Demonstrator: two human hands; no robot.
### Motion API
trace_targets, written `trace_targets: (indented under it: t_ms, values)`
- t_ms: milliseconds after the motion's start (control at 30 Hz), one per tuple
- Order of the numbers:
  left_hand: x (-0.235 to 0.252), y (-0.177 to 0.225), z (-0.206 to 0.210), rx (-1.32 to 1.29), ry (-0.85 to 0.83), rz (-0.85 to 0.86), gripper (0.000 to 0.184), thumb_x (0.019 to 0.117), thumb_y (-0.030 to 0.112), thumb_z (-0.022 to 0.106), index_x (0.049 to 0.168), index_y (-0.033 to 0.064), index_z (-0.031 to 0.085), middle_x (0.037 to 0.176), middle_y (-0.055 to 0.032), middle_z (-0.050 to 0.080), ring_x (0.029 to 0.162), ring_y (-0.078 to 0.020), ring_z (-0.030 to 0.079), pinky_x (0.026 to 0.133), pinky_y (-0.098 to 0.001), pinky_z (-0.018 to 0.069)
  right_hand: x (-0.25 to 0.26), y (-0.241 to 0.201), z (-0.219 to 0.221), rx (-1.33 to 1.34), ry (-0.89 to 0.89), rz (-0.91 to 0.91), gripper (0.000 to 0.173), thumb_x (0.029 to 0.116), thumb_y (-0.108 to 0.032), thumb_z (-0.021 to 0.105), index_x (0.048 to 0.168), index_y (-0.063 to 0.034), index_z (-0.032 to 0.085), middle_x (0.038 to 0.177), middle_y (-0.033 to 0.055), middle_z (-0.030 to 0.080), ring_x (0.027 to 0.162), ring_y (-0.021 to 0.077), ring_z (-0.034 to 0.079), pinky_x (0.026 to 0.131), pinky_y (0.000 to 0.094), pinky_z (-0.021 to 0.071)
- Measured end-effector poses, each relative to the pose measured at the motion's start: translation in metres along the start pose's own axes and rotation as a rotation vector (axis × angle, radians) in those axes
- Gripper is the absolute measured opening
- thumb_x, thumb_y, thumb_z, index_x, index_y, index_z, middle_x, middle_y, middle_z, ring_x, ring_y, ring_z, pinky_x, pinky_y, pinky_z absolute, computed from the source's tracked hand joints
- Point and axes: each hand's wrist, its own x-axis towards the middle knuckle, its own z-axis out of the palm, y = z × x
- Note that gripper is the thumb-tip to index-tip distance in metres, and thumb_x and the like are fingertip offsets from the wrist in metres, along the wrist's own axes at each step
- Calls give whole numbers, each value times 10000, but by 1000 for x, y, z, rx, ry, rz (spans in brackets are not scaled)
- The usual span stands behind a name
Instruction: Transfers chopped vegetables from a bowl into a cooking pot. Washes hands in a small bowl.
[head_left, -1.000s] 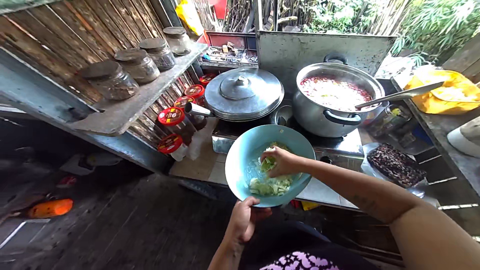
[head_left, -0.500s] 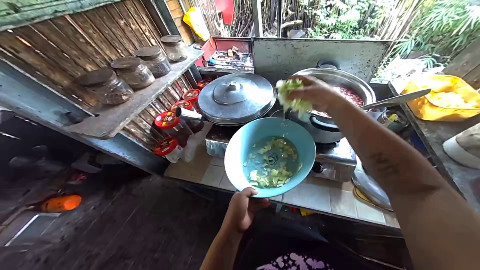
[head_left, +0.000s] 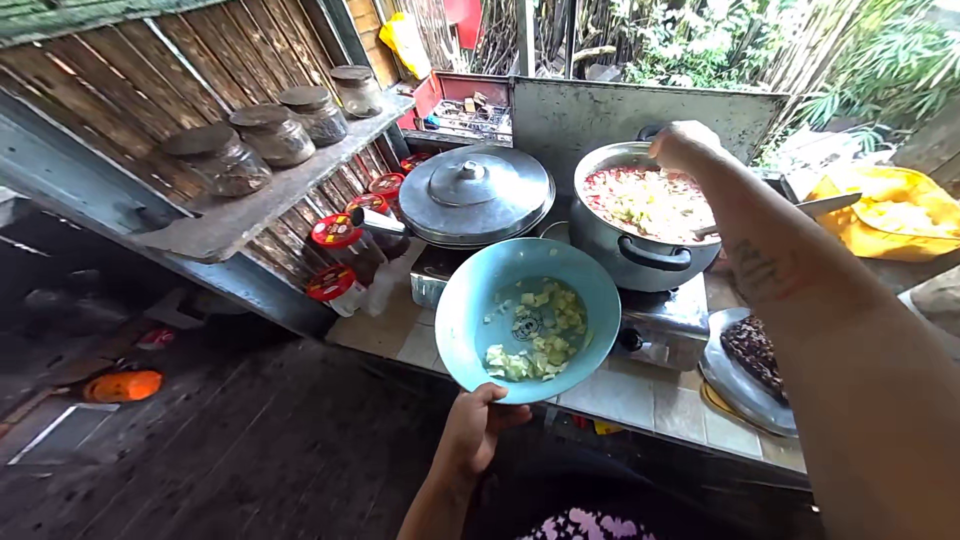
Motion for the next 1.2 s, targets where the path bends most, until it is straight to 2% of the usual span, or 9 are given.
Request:
trace_targets:
  t_ms: [133, 200, 300, 433, 667, 800, 867, 967, 1200]
  values:
    - [-4, 2, -7, 7, -17, -5, 145, 1027, -21, 385, 1115, -14, 500, 747, -144, 706, 568, -203, 706, 547, -319, 619, -9, -47, -63, -93, -501, 327, 439, 944, -149, 754, 1306, 60, 622, 1431, 358, 513, 1377, 539, 445, 1093, 714, 343]
    - [-5, 4, -14, 17, -18, -10, 151, 1030, -17, 383, 1121, -19, 503, 756, -146, 706, 577, -207, 710, 552, -320, 619, -20, -24, -11, 30, 80, 45, 454, 650, -127, 926, 989, 89, 715, 1164, 466, 577, 1140, 680, 512, 887, 863, 349]
    - [-5, 7, -21, 33, -31, -6, 179, 1024, -29, 387, 1186, -17, 463, 787, -153, 708, 598, -218, 720, 563, -325, 624, -28, -58, -7, 196, 190, -343, 270, 922, -262, 715, 1059, -29, 716, 1059, 335, 638, 929, 541, 638, 704, 725, 514]
    - [-3, 6, -33, 37, -88, 25, 201, 1021, -28, 392, 1213, -13, 450, 792, -143, 704, 605, -209, 716, 570, -319, 621, -88, -216, -6, 510, -627, -379, 277, 1078, -133, 505, 1156, 15, 725, 1088, 210, 726, 1026, 359, 699, 958, 566, 527]
    - [2, 14, -50, 38, -131, 9, 212, 1013, -34, 385, 1212, -14, 457, 785, -155, 700, 600, -219, 709, 557, -330, 612, -157, -334, 72, 640, -633, -435, 413, 1053, -366, 559, 1162, 3, 708, 1169, 268, 674, 1171, 463, 609, 1003, 655, 464]
    - [6, 20, -63, 74, -115, -16, 190, 1039, -17, 367, 1201, -23, 465, 767, -143, 699, 591, -207, 708, 559, -320, 612, -179, -340, 22, 394, -1086, -751, 288, 1060, -133, 541, 1207, 72, 680, 1199, 296, 662, 1187, 449, 604, 1023, 639, 419]
    - [7, 22, -71, 98, -120, -24, 233, 1038, -27, 373, 1268, -15, 404, 763, -143, 690, 588, -211, 710, 558, -321, 617, -159, -323, 27, 422, -919, -747, 230, 1024, -136, 615, 1155, 9, 735, 1176, 237, 697, 1160, 423, 632, 994, 657, 447]
    - [7, 20, -82, 93, -146, 5, 236, 1013, -48, 384, 1242, -22, 434, 764, -155, 701, 580, -221, 710, 551, -330, 617, -120, -294, 56, 351, -696, -615, 271, 1020, -293, 641, 1145, -86, 761, 1234, 221, 672, 1235, 461, 577, 995, 711, 440]
    - [18, 16, -104, -4, -112, -86, 179, 1031, -29, 372, 1187, -18, 459, 750, -168, 693, 564, -232, 703, 542, -340, 615, -180, -302, 67, 200, -1023, -222, 782, 1049, -658, 331, 1577, -84, 382, 1508, 335, 449, 1346, 529, 492, 1062, 727, 384]
